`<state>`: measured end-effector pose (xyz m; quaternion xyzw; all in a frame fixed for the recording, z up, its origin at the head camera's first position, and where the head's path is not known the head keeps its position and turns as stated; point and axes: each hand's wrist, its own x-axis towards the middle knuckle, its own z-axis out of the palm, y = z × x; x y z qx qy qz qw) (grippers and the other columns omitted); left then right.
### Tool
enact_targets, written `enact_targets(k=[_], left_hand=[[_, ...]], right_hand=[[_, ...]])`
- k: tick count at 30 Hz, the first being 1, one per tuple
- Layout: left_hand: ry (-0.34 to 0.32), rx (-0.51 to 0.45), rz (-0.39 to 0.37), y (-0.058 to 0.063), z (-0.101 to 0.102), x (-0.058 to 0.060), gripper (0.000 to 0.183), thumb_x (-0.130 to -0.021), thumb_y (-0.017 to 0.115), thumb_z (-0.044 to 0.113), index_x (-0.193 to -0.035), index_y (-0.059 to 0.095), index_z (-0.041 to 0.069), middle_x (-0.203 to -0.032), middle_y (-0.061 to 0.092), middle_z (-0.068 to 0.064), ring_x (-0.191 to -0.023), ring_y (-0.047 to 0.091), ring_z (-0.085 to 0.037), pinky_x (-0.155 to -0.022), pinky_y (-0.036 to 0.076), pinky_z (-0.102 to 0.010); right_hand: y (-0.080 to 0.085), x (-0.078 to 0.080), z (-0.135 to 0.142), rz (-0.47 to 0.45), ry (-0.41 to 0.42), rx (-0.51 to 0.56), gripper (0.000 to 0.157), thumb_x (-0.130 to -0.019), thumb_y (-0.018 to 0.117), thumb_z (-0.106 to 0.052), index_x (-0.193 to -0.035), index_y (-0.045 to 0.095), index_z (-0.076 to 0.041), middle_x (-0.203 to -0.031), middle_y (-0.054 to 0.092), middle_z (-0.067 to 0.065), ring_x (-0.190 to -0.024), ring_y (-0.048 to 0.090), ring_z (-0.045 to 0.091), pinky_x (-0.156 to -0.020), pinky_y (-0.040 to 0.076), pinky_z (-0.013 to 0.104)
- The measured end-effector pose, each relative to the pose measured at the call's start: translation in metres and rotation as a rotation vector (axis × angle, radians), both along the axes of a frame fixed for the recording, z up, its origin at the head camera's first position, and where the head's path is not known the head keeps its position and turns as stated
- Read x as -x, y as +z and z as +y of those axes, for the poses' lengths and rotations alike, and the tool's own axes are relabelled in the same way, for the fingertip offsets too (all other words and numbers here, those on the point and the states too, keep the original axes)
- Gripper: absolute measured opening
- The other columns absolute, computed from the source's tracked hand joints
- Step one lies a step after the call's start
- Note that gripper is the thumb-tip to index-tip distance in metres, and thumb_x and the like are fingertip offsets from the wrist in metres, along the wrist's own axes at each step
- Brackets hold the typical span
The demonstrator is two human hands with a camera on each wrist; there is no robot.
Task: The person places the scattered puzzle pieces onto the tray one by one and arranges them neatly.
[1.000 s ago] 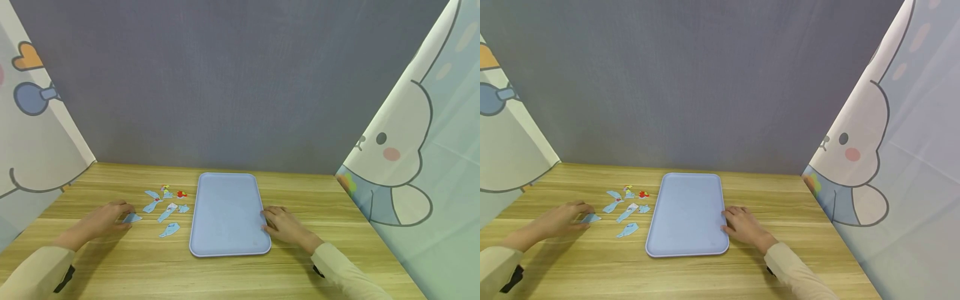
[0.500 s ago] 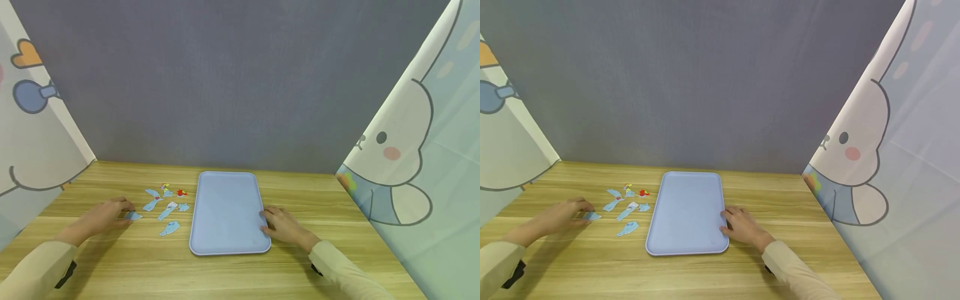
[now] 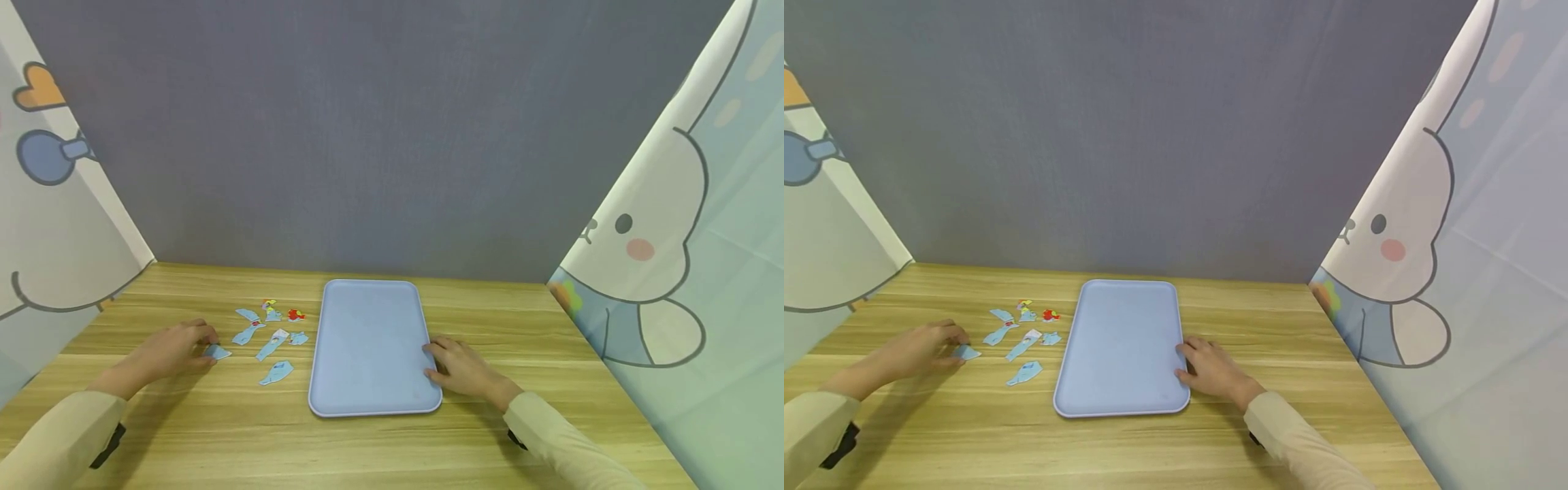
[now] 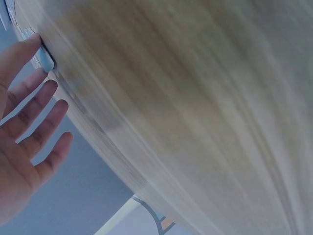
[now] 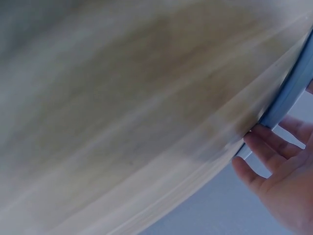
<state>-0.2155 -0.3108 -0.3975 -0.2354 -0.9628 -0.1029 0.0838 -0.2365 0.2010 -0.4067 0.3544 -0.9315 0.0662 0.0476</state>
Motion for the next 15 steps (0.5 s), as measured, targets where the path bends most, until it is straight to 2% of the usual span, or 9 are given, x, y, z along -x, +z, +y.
enact_targets(k=[8,15], left_hand=[[0.038,0.030,0.014,0.0020,0.0031,-0.0017,0.030,-0.067,0.078,0.026,-0.087,0.063,0.009,-0.087,0.062,-0.002,-0.072,0.062,-0.020,-0.056,0.051,-0.034],[0.066,0.065,0.053,0.0043,0.0055,-0.0021,0.027,-0.067,0.078,0.027,-0.085,0.062,0.014,-0.085,0.062,0.002,-0.063,0.052,-0.007,-0.049,0.041,-0.023]], right_hand=[[0.0010,0.0026,-0.0001,0.019,0.008,-0.006,0.045,-0.087,0.059,-0.035,-0.119,0.056,-0.004,-0.125,0.053,0.017,-0.114,0.052,0.034,-0.090,0.043,0.054],[-0.0005,0.0038,0.0005,0.014,0.009,-0.004,0.045,-0.086,0.059,-0.036,-0.119,0.056,-0.005,-0.124,0.053,0.016,-0.114,0.052,0.031,-0.089,0.043,0.055]])
